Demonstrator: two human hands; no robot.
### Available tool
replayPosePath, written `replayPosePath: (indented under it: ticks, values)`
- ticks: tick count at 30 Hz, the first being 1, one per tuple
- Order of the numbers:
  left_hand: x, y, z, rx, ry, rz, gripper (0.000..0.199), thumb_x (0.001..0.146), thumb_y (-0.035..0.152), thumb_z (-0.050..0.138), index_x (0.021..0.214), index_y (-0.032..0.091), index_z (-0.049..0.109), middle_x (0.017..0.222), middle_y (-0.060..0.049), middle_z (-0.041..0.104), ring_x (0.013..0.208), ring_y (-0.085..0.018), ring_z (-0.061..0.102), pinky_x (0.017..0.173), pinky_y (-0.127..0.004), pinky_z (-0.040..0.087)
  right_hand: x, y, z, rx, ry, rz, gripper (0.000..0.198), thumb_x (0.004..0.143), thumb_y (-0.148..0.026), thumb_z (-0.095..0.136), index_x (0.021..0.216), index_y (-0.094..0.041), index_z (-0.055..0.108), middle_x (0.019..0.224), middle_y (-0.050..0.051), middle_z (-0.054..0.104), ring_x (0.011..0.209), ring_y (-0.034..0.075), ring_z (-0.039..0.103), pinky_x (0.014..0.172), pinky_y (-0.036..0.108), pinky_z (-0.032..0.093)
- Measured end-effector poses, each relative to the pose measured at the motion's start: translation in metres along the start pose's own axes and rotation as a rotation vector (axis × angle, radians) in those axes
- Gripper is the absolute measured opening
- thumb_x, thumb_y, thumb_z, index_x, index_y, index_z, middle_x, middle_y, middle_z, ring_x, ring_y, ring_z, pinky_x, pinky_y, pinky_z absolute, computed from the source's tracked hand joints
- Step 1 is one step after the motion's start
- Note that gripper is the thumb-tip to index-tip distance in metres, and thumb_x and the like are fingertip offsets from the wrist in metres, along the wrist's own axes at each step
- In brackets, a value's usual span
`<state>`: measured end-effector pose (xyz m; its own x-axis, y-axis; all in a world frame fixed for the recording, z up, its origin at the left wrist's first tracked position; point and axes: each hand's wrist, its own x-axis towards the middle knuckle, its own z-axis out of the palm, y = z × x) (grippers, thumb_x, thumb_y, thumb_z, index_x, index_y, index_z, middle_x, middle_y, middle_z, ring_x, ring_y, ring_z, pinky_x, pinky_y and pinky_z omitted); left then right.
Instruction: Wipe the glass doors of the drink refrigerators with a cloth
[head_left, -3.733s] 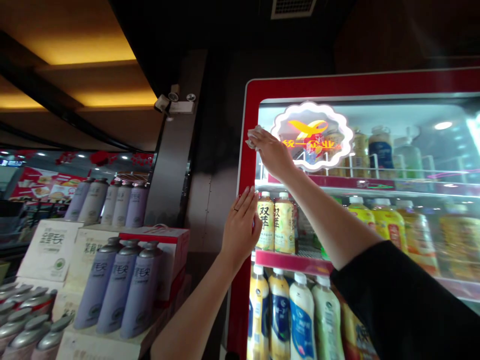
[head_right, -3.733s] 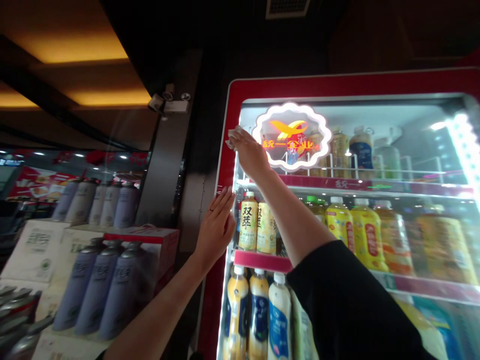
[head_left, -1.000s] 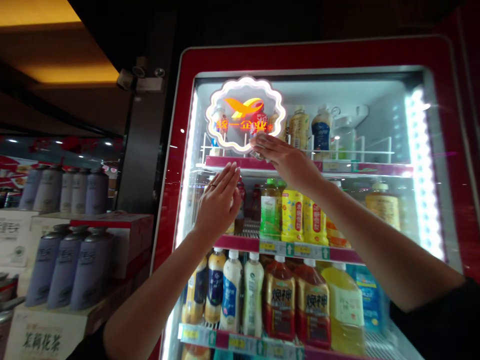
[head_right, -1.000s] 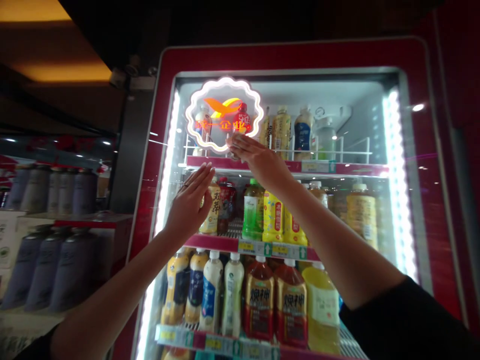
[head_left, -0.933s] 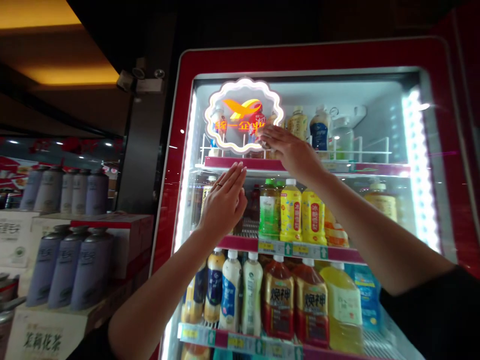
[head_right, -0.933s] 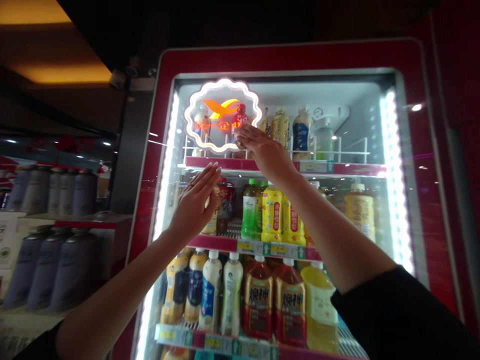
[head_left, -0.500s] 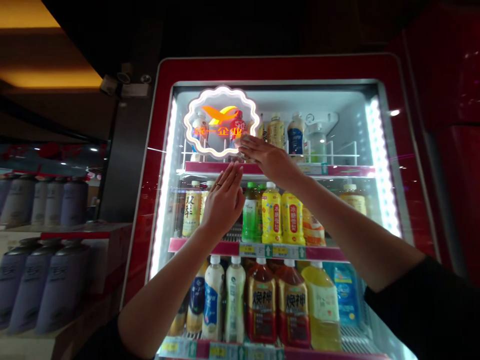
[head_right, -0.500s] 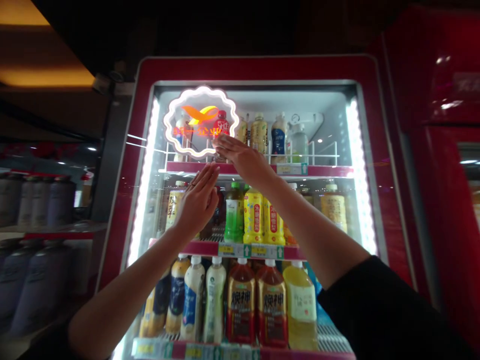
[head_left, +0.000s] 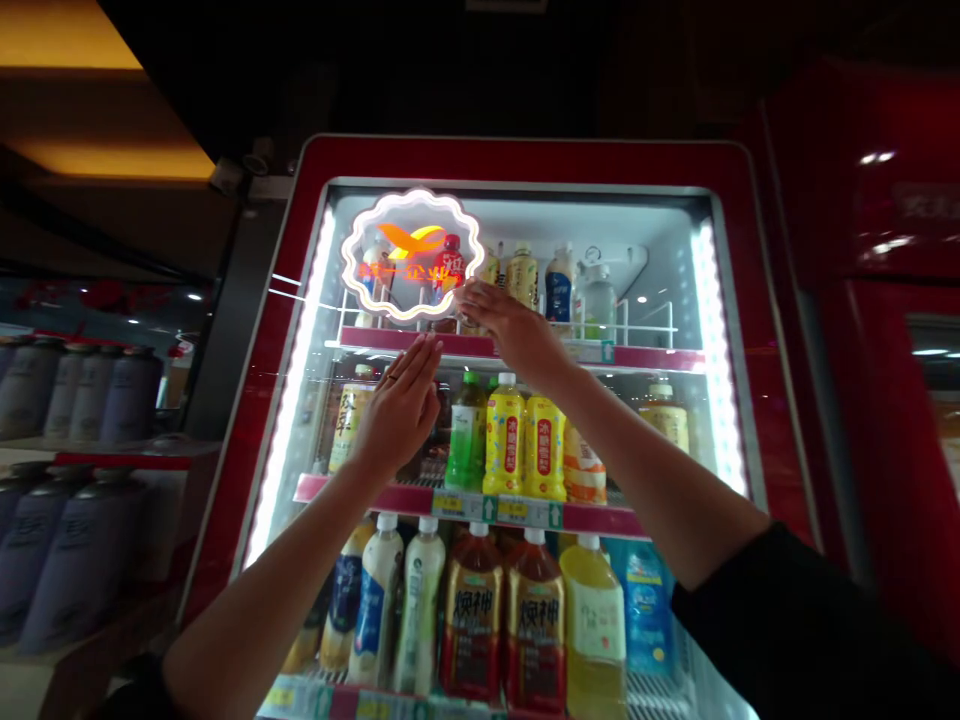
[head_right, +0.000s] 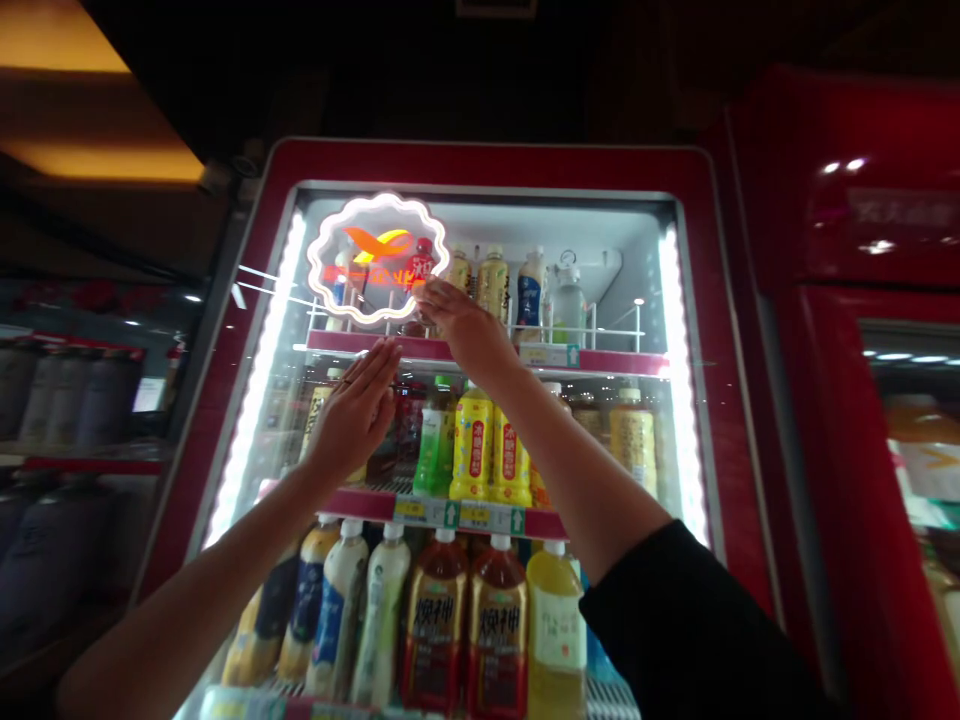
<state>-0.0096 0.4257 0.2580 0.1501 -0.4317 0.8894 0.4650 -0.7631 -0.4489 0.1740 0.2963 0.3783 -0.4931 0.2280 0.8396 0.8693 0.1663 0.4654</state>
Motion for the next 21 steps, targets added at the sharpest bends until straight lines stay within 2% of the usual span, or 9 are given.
replayPosePath:
  ticks: [3,6,9,12,14,17,21]
  values:
    - [-0.001,-0.001,0.002,0.005,-0.011,0.007,0.078,0.108,0.009,0.048,0.18,0.029,0.026,0.179,-0.01,0.047,0.167,-0.028,0.046,0.135,-0.056,0.049,-0.029,0.004,-0.011,0.014,-0.044,-0.009,0.069,0.104,-0.009,0.037,0.162,-0.036,0.063,0.171,-0.011,0.058,0.169,0.021,0.041,0.143,0.047,0.039]
    - [-0.001,0.0,0.004,0.006,0.003,-0.02,0.079,0.108,0.009,0.049,0.181,0.03,0.025,0.181,-0.01,0.045,0.168,-0.029,0.044,0.135,-0.057,0.049,-0.043,0.022,-0.026,-0.02,-0.012,0.059,0.07,0.103,-0.009,0.039,0.162,-0.037,0.063,0.171,-0.009,0.058,0.167,0.024,0.044,0.139,0.051,0.046]
    - [-0.002,0.002,0.006,0.008,0.033,-0.017,0.081,0.107,0.008,0.049,0.181,0.031,0.024,0.18,-0.009,0.046,0.168,-0.029,0.045,0.136,-0.055,0.049,-0.031,0.039,-0.031,-0.061,0.077,0.158,0.071,0.101,-0.008,0.039,0.162,-0.034,0.064,0.168,-0.006,0.062,0.166,0.026,0.046,0.136,0.054,0.049]
    - [-0.002,0.003,0.006,0.006,0.035,-0.014,0.082,0.107,0.008,0.05,0.181,0.032,0.022,0.179,-0.009,0.048,0.166,-0.028,0.047,0.135,-0.054,0.05,-0.009,0.037,-0.022,-0.069,0.135,0.202,0.073,0.1,-0.007,0.039,0.164,-0.035,0.062,0.166,-0.005,0.065,0.167,0.026,0.045,0.138,0.057,0.046]
    - [-0.002,0.002,0.005,-0.002,0.032,-0.013,0.083,0.107,0.008,0.049,0.181,0.032,0.021,0.179,-0.009,0.047,0.167,-0.028,0.047,0.135,-0.055,0.051,-0.003,0.025,-0.013,-0.062,0.112,0.176,0.072,0.102,-0.006,0.038,0.164,-0.034,0.061,0.168,-0.005,0.062,0.168,0.025,0.043,0.14,0.054,0.043]
    - [-0.003,0.001,0.003,-0.019,0.026,0.003,0.082,0.107,0.008,0.049,0.181,0.031,0.022,0.179,-0.01,0.047,0.167,-0.028,0.047,0.135,-0.054,0.051,-0.019,0.008,-0.007,-0.029,0.018,0.075,0.069,0.105,-0.008,0.037,0.163,-0.035,0.062,0.172,-0.008,0.056,0.169,0.023,0.041,0.142,0.047,0.04]
    - [-0.002,0.001,0.002,-0.036,0.041,0.003,0.082,0.107,0.008,0.051,0.181,0.031,0.024,0.178,-0.009,0.048,0.166,-0.028,0.048,0.135,-0.056,0.05,-0.055,0.016,-0.025,-0.004,-0.074,0.031,0.072,0.103,-0.007,0.041,0.163,-0.042,0.061,0.172,-0.013,0.054,0.168,0.024,0.043,0.141,0.05,0.044]
